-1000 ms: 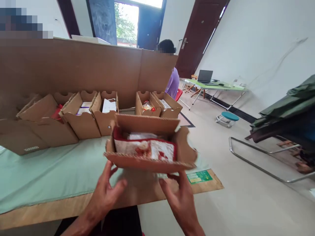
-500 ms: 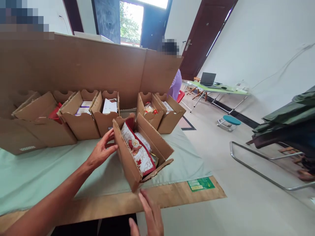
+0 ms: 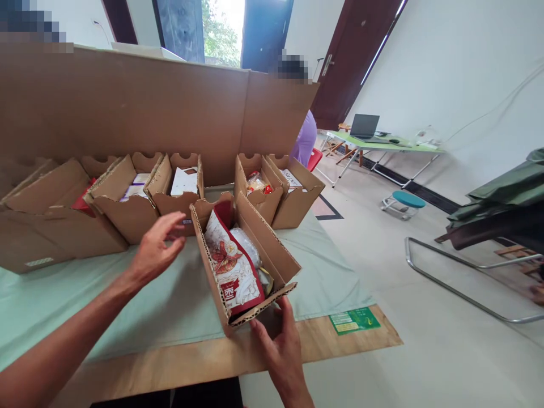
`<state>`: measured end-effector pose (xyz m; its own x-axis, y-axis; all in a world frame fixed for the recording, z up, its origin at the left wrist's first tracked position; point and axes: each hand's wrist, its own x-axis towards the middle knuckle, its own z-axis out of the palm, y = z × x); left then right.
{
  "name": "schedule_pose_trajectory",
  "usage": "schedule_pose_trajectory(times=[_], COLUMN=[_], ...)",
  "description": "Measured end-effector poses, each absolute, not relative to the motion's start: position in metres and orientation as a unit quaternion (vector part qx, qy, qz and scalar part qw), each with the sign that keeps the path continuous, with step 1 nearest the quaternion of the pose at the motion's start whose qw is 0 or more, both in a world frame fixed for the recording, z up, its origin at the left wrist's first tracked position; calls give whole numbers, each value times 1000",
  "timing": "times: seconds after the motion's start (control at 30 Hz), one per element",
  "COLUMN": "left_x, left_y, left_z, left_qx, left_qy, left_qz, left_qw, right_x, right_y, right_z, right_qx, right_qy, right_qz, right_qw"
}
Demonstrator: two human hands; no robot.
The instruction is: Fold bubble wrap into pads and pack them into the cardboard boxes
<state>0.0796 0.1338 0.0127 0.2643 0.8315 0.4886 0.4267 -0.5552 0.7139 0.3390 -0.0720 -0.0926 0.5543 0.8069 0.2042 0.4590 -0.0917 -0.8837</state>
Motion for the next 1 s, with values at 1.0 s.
schedule_pose_trajectory(times=[1.0], left_x=[73], left_y=[66], left_z=[14], left_qx=[740], left_qy=[471], left_qz=[409], left_qw=[253], right_x=[344], right_y=[-72], right_z=[-77], right_qx=[-700], right_qy=[-506], right_qz=[197], right_qw=[464])
